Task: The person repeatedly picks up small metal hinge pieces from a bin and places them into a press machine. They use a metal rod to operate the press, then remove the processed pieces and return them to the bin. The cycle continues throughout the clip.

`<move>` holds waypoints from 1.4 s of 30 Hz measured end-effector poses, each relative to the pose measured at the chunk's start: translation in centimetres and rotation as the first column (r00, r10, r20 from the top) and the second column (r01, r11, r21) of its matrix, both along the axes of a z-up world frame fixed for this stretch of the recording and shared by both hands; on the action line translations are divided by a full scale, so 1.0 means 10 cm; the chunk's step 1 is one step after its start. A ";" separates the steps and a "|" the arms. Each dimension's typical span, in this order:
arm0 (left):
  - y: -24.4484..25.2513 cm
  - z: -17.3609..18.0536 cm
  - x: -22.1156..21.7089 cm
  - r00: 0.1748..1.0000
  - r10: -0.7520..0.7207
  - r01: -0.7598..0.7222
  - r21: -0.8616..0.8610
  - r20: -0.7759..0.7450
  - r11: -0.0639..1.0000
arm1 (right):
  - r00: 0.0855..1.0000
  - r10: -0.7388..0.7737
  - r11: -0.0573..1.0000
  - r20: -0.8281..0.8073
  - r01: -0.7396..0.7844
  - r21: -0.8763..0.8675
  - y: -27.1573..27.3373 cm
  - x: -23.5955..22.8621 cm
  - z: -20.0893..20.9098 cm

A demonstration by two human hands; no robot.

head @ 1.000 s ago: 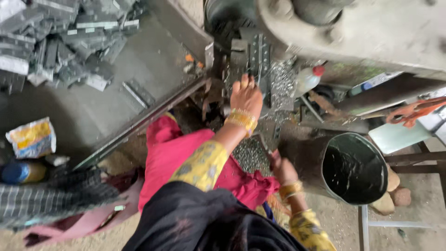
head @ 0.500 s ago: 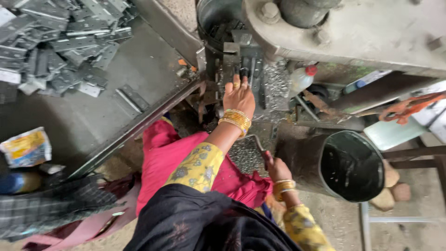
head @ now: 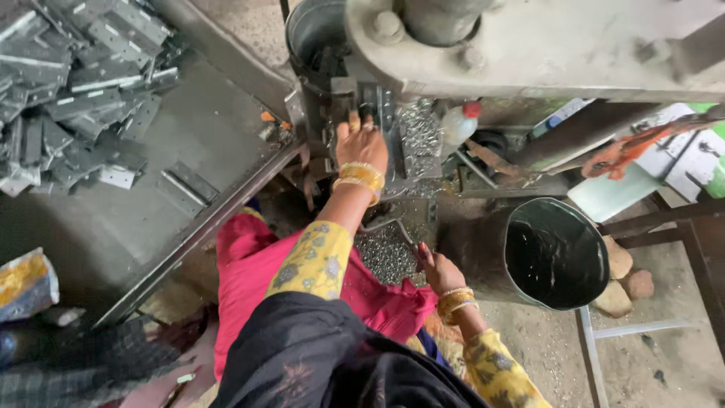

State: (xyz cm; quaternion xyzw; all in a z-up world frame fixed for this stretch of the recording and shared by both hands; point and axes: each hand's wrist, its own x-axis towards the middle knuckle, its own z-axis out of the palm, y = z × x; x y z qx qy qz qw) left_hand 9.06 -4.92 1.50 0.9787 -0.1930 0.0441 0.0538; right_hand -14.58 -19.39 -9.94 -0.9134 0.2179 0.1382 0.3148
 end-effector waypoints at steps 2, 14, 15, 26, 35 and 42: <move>0.12 0.05 -0.07 0.995 -0.046 0.053 -0.090 0.084 0.994 | 0.969 -0.014 0.999 0.245 0.022 -0.030 0.00 0.02 0.46; 0.20 0.15 -0.76 0.890 -0.145 0.269 -0.240 0.432 0.933 | 0.765 -0.150 0.986 0.627 0.163 0.037 0.11 0.15 1.60; 0.04 0.21 -0.70 0.907 -0.135 0.193 -0.106 0.400 0.975 | 0.784 -0.152 0.984 0.601 0.178 0.016 0.12 0.14 1.60; 0.36 -0.08 -0.83 0.975 -0.163 0.157 0.052 0.150 0.986 | 0.983 0.125 0.954 0.132 -0.083 -0.287 0.15 0.18 1.49; 0.12 -0.04 -0.59 0.977 -0.100 0.095 0.036 0.187 0.995 | 0.958 0.284 0.928 0.035 -0.265 -0.261 0.04 0.27 1.45; 0.16 -0.17 -0.40 0.977 -0.081 0.075 0.038 0.195 0.996 | 0.966 0.257 0.930 -0.026 -0.254 -0.265 0.12 0.34 1.37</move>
